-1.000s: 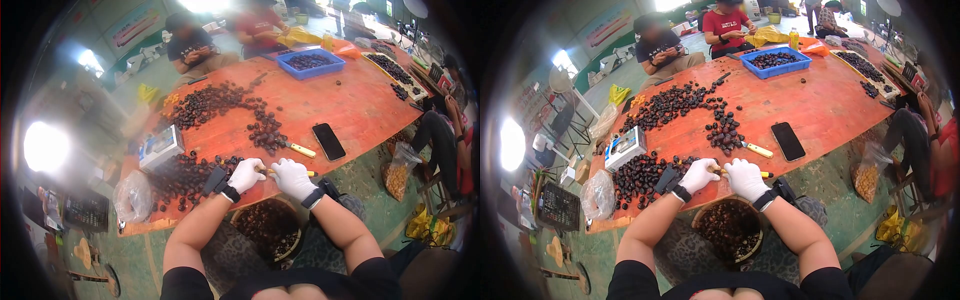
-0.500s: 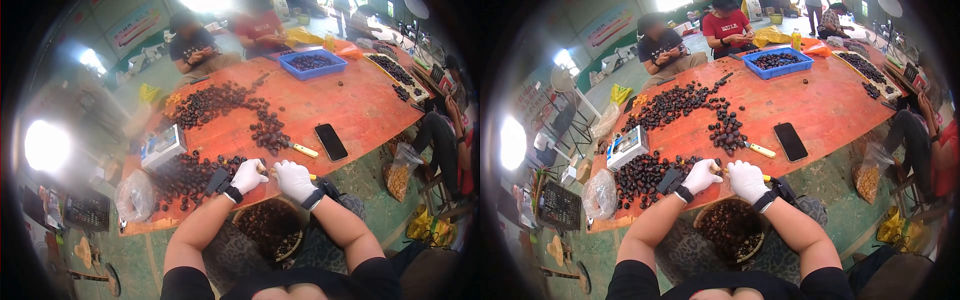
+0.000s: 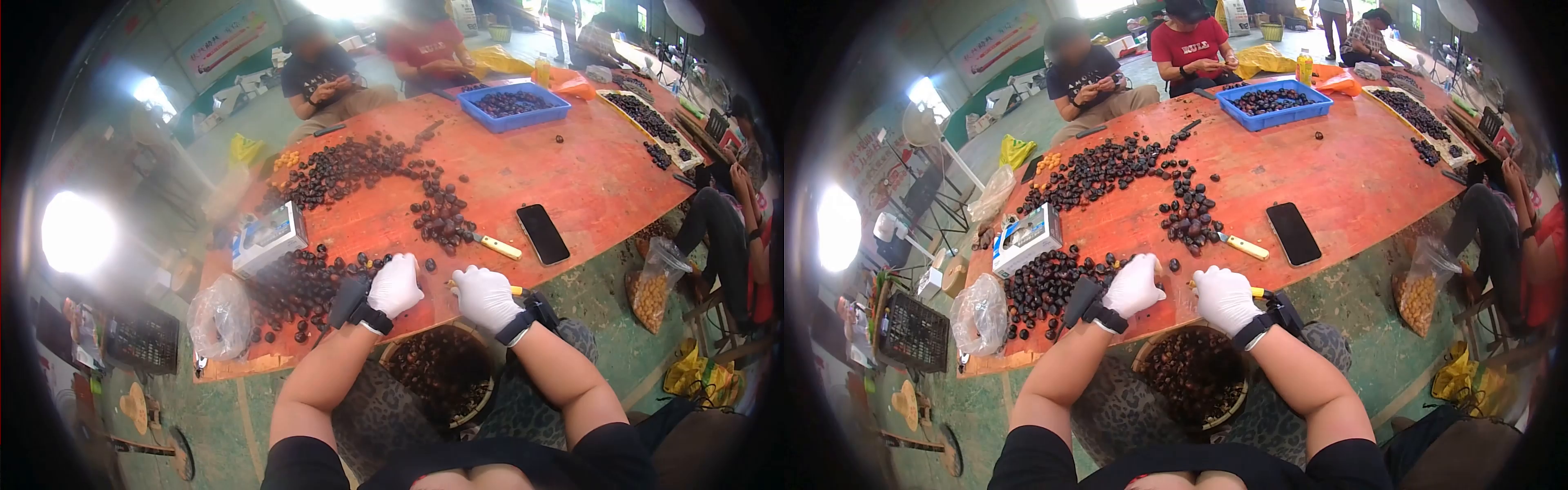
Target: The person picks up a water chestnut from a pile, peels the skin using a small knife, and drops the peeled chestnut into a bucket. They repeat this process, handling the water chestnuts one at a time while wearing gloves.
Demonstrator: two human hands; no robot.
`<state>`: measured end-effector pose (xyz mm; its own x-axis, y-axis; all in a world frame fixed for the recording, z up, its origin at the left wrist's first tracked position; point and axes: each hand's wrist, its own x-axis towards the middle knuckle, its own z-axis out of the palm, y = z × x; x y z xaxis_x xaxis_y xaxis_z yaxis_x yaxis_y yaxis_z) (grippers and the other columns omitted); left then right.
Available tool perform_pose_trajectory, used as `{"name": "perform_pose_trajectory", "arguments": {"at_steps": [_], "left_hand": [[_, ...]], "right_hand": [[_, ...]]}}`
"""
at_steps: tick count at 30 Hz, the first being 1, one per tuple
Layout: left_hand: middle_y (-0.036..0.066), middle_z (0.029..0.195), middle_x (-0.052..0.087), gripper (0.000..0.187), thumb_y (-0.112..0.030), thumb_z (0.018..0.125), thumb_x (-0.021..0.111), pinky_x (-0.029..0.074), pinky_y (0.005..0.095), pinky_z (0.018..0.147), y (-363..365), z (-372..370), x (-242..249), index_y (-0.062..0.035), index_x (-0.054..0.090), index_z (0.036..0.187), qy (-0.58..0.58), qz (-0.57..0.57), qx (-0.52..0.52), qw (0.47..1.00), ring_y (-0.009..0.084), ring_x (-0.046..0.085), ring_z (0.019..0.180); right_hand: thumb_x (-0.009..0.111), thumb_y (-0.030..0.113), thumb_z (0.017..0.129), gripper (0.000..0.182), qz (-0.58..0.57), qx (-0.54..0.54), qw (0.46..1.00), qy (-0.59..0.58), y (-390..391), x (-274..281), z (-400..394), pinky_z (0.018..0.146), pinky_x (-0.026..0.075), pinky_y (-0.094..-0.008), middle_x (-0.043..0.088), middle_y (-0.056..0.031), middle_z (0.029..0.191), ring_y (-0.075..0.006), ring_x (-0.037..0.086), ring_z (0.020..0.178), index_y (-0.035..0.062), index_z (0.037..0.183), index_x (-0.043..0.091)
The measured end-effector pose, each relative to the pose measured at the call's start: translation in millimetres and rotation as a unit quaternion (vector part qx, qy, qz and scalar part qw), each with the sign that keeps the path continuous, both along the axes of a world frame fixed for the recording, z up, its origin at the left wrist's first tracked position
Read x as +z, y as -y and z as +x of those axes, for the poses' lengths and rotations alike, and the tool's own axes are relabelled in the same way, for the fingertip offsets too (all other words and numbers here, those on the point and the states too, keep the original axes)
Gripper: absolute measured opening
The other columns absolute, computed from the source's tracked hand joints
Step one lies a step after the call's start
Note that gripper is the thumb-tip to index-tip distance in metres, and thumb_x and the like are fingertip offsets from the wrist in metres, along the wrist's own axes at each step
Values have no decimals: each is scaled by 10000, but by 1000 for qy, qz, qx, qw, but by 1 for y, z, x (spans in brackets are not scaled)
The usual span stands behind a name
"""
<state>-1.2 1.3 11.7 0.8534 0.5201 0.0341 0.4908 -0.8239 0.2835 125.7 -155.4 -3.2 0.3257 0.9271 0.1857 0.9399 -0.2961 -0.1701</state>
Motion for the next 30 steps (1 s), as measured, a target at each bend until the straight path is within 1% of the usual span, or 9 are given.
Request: {"name": "perform_pose_trajectory", "arguments": {"at_steps": [4,5,7,11,15,20,23,27,30], "left_hand": [[127,1065,555,396,-219,734,768,458,438,870,15,12,2,-74,567,1042,122,133,-71,981,325,543,1026],[122,1008,555,372,-231,741,745,437,426,842,14,15,-11,-79,561,1025,111,190,-103,970,302,545,983],[113,963,555,247,-140,761,686,423,427,833,11,21,-23,-73,579,972,129,193,-126,964,309,547,967],[116,877,569,85,-18,730,554,432,444,803,-13,32,-23,-76,562,792,160,233,-28,959,325,553,906],[127,900,587,103,-56,805,588,477,437,792,-51,61,-11,-86,660,872,252,133,-27,958,345,563,888],[59,899,628,164,-85,783,639,501,393,808,-99,93,-32,-204,749,813,150,83,-93,981,283,602,938],[75,913,633,214,8,743,683,508,384,802,-101,104,-23,-145,752,875,119,49,-102,986,277,611,939],[71,921,637,208,29,731,691,517,370,810,-93,108,-4,-121,744,865,45,112,-131,984,281,621,942],[81,934,639,194,42,737,687,514,362,820,-91,104,-8,-87,721,878,77,71,-117,988,284,622,955]], "right_hand": [[595,236,867,146,-7,-6,1000,-6,0,-1,3,649,541,-428,632,-125,857,-293,671,808,106,933,605],[597,236,866,147,-3,-7,1000,-7,0,-2,4,649,541,-429,633,-124,852,-295,672,804,105,932,605],[601,237,863,150,7,-11,1000,-7,0,-5,6,647,542,-431,635,-124,842,-298,674,795,103,931,605],[605,230,856,146,8,-13,1000,-13,5,-3,11,637,542,-429,638,-126,833,-300,677,787,100,923,608],[603,223,855,136,8,-18,1000,-17,5,-2,16,630,542,-430,639,-129,830,-303,678,778,99,910,611],[601,275,880,194,20,-20,999,-34,2,-8,19,629,519,-463,632,-153,825,-334,662,758,84,911,611],[601,259,875,177,10,-19,999,-37,2,-3,20,635,527,-456,636,-149,829,-329,668,770,87,912,610],[591,229,868,148,5,-18,999,-34,1,-3,21,642,542,-441,641,-142,837,-317,679,788,90,916,610],[586,231,872,153,2,-18,999,-41,1,-1,21,648,542,-441,641,-144,842,-318,679,798,89,924,609]]}}
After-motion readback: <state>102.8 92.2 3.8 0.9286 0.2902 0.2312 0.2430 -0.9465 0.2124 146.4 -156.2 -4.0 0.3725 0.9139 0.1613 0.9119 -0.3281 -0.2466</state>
